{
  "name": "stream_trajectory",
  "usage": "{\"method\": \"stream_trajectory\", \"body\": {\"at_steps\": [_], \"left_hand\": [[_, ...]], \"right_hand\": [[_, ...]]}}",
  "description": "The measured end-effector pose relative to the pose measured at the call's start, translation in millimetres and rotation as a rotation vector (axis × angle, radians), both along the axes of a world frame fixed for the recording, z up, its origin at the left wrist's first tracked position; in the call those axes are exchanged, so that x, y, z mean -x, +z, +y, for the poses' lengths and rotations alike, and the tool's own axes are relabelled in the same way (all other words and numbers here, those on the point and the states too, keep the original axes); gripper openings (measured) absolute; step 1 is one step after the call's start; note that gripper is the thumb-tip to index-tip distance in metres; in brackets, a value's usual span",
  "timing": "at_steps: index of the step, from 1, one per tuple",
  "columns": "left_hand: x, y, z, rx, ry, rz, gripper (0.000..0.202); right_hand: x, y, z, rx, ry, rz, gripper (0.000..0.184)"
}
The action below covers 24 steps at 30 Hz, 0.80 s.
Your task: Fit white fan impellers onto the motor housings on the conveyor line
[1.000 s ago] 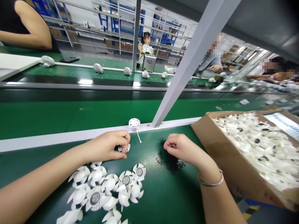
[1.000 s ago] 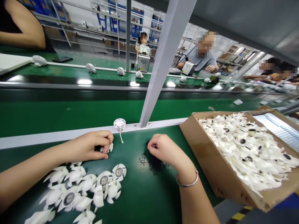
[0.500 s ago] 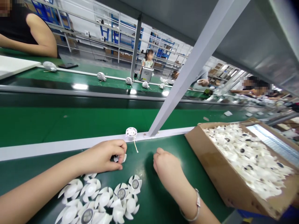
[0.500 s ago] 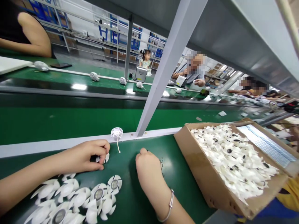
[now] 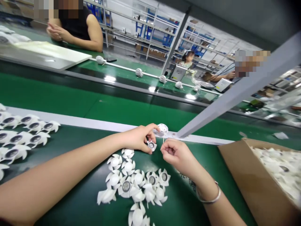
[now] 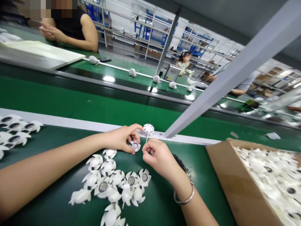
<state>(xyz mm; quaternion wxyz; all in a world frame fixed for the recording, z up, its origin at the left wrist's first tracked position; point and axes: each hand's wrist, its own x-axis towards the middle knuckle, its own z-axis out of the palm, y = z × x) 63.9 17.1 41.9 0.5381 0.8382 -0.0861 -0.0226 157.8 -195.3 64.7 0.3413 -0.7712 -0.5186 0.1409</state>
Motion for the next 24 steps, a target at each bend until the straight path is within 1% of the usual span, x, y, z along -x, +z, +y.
{"method": "stream_trajectory", "body": {"at_steps": [3, 7, 12, 13, 15, 17, 18, 21, 24], "left_hand": [[-1, -1.2, 1, 0.013, -0.001, 0.013, 0.086], [-3, 0.0, 3, 0.015, -0.008, 0.012, 0.09], [-3, 2.1, 4, -0.038, -0.039, 0.001, 0.091], [-3, 2.8, 4, -0.063, -0.036, -0.002, 0.094], [-3, 3.6, 4, -0.111, -0.009, -0.008, 0.106], [-3, 2.6, 3, -0.121, 0.017, -0.006, 0.117], [-4, 1.5, 3, -0.107, 0.018, -0.002, 0.119], [-5, -2.4, 3, -0.038, -0.017, 0.013, 0.115], [-5, -2.4, 3, -0.049, -0.025, 0.016, 0.108]], "right_hand": [[7, -13.0, 17, -0.07, -0.025, -0.063, 0.009], [8, -23.5, 26, -0.087, -0.015, -0.162, 0.007], [9, -24.8, 28, -0.063, 0.013, -0.23, 0.007], [9, -24.0, 29, -0.072, 0.022, -0.227, 0.008], [9, -22.0, 29, -0.105, 0.022, -0.216, 0.009], [9, -20.5, 28, -0.143, -0.018, -0.218, 0.01], [8, -20.4, 28, -0.152, -0.039, -0.22, 0.009], [6, -22.9, 27, -0.127, -0.046, -0.182, 0.008], [8, -27.8, 26, -0.092, 0.003, -0.139, 0.007]]}}
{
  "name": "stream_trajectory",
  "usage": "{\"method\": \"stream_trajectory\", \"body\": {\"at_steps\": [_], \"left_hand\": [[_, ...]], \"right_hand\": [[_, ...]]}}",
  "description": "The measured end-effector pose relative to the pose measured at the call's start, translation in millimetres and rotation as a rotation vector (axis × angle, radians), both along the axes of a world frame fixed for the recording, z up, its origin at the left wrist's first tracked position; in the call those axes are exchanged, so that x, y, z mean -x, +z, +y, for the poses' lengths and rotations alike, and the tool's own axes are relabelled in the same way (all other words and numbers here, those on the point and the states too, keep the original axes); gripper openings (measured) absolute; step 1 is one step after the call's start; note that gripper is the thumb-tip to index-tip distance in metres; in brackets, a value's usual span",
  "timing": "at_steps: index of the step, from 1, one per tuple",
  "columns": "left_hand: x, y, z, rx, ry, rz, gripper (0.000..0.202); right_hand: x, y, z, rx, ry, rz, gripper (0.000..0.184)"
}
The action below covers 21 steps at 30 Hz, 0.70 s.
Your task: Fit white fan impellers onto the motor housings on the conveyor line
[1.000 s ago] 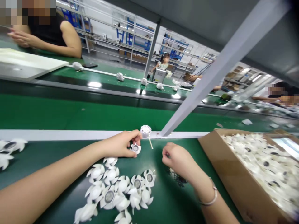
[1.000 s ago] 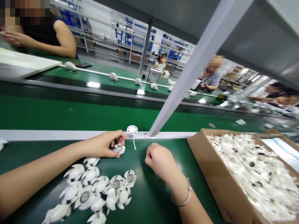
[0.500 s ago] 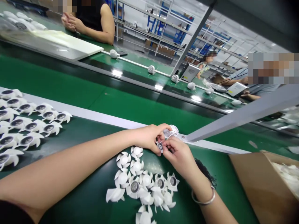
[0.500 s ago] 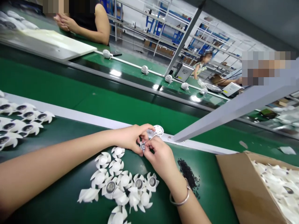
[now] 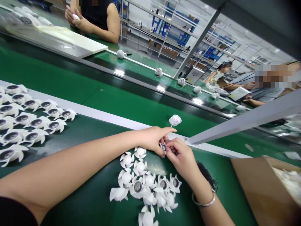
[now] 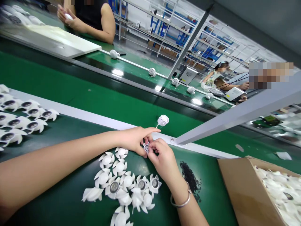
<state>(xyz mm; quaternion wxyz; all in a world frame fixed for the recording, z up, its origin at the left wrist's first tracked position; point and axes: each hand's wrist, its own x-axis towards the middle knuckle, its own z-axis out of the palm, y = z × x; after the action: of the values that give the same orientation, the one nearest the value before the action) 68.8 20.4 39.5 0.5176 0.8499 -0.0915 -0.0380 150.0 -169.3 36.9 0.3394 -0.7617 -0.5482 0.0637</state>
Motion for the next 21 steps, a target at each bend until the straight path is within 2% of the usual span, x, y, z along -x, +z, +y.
{"method": "stream_trajectory", "body": {"at_steps": [4, 9, 12, 18, 20, 21], "left_hand": [[3, 5.6, 0, -0.042, 0.009, -0.004, 0.098], [3, 8.9, -1, -0.039, 0.013, 0.0, 0.096], [2, 5.6, 0, -0.007, 0.015, -0.005, 0.096], [-1, -5.4, 2, 0.068, -0.029, 0.021, 0.098], [-1, 2.7, 4, 0.048, -0.029, 0.019, 0.102], [1, 12.1, 7, 0.008, -0.003, -0.009, 0.101]], "right_hand": [[3, -3.5, 1, 0.021, 0.007, -0.062, 0.006], [3, -0.3, 1, 0.051, 0.029, -0.177, 0.007], [5, 5.4, 0, 0.062, 0.071, -0.28, 0.01], [12, 20.2, -9, 0.111, 0.188, -0.637, 0.021], [9, 21.4, -15, 0.045, 0.172, -0.672, 0.024], [6, 21.1, -19, -0.009, 0.146, -0.673, 0.024]]}}
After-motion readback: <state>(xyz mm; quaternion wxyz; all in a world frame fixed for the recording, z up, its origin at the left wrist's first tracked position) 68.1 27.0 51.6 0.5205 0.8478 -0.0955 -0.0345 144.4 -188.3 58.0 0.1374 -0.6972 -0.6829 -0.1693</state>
